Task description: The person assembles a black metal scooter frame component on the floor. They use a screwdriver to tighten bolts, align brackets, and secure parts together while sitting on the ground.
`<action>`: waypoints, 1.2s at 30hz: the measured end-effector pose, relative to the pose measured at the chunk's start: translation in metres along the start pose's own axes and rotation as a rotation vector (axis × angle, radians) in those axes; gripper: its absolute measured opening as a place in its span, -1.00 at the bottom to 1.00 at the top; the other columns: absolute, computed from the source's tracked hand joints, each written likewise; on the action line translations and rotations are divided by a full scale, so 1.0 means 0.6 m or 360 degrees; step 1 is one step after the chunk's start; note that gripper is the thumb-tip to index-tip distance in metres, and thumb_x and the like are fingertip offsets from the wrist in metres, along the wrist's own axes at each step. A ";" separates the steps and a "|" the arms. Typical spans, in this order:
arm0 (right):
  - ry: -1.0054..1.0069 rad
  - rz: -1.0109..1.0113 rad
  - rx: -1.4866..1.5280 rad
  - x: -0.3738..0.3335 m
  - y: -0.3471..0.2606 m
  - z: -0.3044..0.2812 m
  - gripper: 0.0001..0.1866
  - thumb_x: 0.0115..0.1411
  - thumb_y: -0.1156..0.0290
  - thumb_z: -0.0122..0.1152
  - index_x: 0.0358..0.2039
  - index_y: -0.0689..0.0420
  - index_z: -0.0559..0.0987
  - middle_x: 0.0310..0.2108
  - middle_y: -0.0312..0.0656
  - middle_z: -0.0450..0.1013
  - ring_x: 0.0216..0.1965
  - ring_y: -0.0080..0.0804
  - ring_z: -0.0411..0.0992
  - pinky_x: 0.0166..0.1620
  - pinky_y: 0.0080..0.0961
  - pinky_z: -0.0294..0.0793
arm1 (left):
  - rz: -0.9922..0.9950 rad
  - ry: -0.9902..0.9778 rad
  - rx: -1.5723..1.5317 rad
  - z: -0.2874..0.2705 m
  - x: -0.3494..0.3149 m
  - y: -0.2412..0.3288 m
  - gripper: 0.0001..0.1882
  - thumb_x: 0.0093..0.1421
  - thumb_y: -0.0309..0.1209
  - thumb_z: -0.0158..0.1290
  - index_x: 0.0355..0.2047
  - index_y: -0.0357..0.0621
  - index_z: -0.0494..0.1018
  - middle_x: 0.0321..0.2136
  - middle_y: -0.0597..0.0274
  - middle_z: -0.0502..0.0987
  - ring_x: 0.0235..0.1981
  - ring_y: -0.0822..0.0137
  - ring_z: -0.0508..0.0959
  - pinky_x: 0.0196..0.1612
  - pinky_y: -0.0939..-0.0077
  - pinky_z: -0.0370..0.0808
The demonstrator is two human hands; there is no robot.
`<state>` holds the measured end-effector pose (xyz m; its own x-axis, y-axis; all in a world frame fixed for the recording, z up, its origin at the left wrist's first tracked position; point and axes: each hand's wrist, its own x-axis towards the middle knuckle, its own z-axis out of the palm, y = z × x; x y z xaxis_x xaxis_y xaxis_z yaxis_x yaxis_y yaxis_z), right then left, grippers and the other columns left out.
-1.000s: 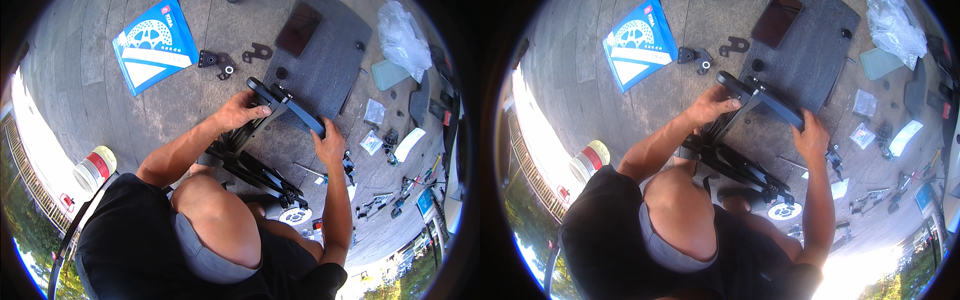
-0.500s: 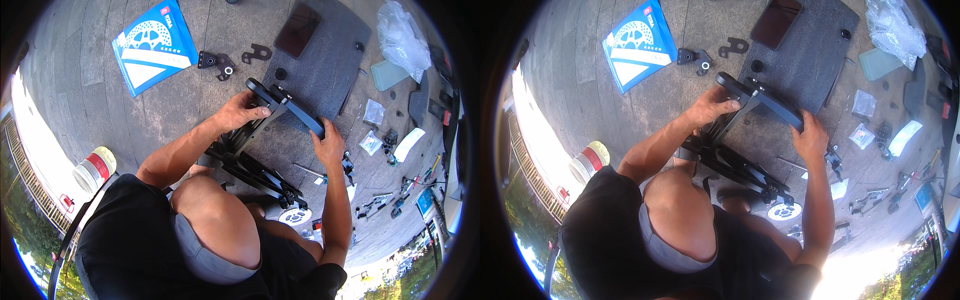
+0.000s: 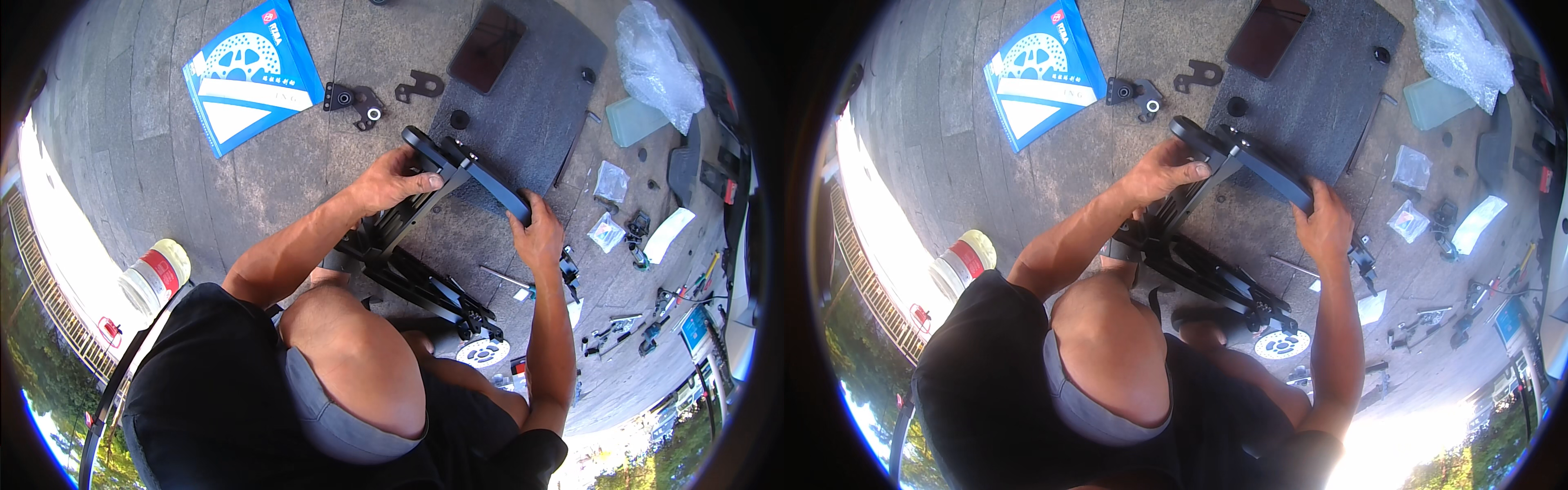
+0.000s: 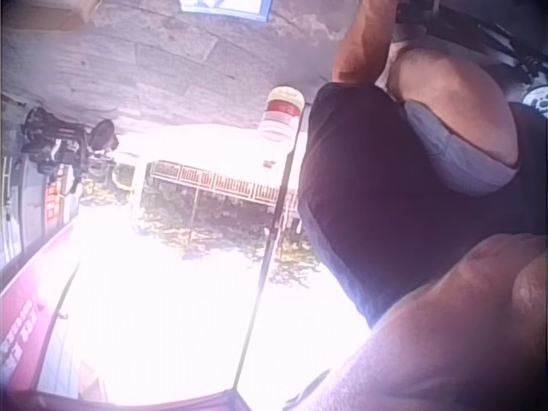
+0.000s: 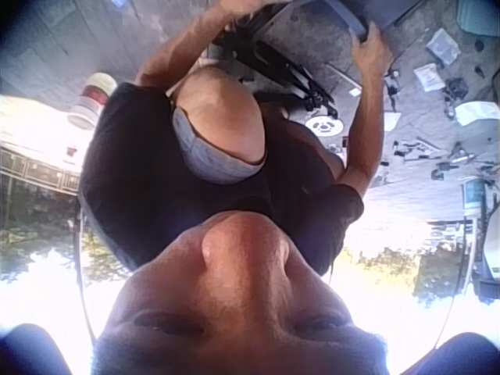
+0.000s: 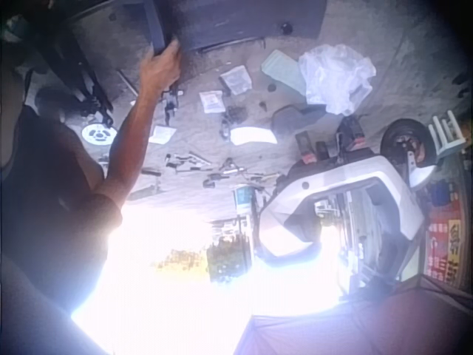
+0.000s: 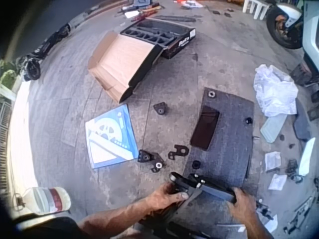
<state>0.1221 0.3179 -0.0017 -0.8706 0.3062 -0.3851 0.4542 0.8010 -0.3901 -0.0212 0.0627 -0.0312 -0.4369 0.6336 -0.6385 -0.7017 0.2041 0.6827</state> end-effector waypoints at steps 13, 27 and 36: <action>0.0006 -0.0015 -0.0042 0.000 0.003 0.001 -0.51 -0.01 0.34 0.34 -0.02 0.02 0.46 -0.18 -0.03 0.50 -0.15 0.05 0.47 -0.12 -0.12 0.45 | 0.0018 -0.0005 0.0039 0.002 -0.004 0.006 -0.28 0.02 -0.09 0.30 0.02 -0.38 0.35 -0.13 0.02 0.50 -0.06 0.21 0.48 0.08 0.30 0.39; -0.0011 0.0011 -0.0022 0.000 0.000 -0.001 -0.52 -0.01 0.34 0.34 -0.03 0.00 0.47 -0.19 -0.04 0.50 -0.16 0.05 0.47 -0.13 -0.13 0.45 | -0.0054 0.0003 0.0108 0.000 -0.018 0.011 -0.32 0.04 -0.10 0.29 0.01 -0.37 0.37 -0.13 0.03 0.51 -0.07 0.25 0.48 0.07 0.33 0.39; -0.0021 0.0031 -0.0023 0.001 -0.002 -0.001 -0.52 0.00 0.32 0.32 -0.02 0.00 0.47 -0.17 -0.04 0.50 -0.14 0.04 0.47 -0.11 -0.13 0.45 | -0.0079 -0.0085 0.0116 -0.001 -0.004 0.019 -0.27 0.09 -0.09 0.24 0.09 -0.38 0.30 0.02 -0.03 0.43 0.10 0.14 0.38 0.21 0.25 0.24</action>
<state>0.1212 0.3173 -0.0009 -0.8591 0.3150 -0.4034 0.4681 0.8024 -0.3702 -0.0284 0.0628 -0.0223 -0.3705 0.6600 -0.6536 -0.6780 0.2888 0.6760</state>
